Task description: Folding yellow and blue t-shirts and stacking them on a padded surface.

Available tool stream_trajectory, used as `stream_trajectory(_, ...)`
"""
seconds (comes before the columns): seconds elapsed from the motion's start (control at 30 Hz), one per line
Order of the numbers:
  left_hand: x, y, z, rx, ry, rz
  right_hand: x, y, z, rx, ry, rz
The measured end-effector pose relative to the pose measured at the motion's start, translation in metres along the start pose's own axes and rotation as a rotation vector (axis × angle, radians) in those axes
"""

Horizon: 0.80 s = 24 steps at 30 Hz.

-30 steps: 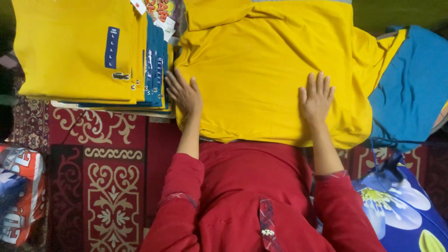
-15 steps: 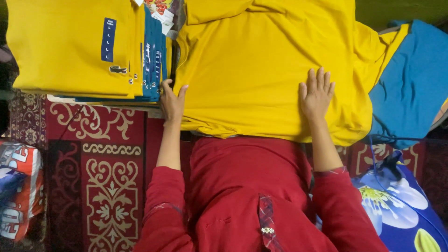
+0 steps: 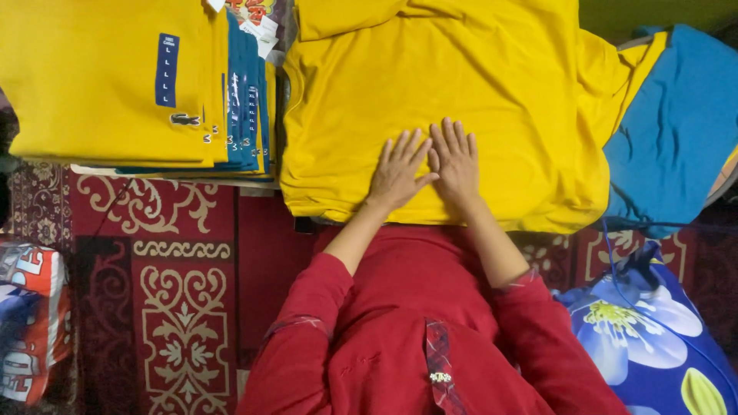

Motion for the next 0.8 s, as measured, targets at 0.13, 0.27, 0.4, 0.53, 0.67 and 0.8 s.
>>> stream_trajectory(0.13, 0.025, -0.098, -0.001, 0.206, -0.014, 0.056, 0.052, 0.052, -0.001, -0.022, 0.018, -0.017)
stream_trajectory(0.27, 0.032, -0.191, -0.023, 0.507, -0.027, 0.084, 0.088, 0.128, -0.008, -0.204, 0.152, -0.063)
stream_trajectory(0.4, 0.022, -0.181, -0.015, 0.581, -0.12, 0.185, 0.07, 0.145, -0.005, -0.313, 0.201, -0.105)
stream_trajectory(0.53, 0.017, -0.072, 0.018, 0.245, -0.09, 0.089, 0.049, 0.056, 0.019, -0.139, 0.122, -0.083)
stream_trajectory(0.67, -0.002, -0.012, 0.035, -0.036, -0.091, 0.079, 0.018, 0.028, 0.042, 0.002, -0.106, -0.043)
stream_trajectory(0.8, 0.015, -0.074, 0.053, 0.134, -0.079, 0.039, 0.056, 0.084, 0.072, -0.131, -0.04, -0.053)
Point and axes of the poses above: each hand's wrist, its own z-axis towards the middle knuckle, its own x-axis out of the back of the hand, y = z × x, the point moved 10 cm from there along z, towards the middle knuckle, and after that the axes turned 8 degrees about z, right-handed, at the moved point
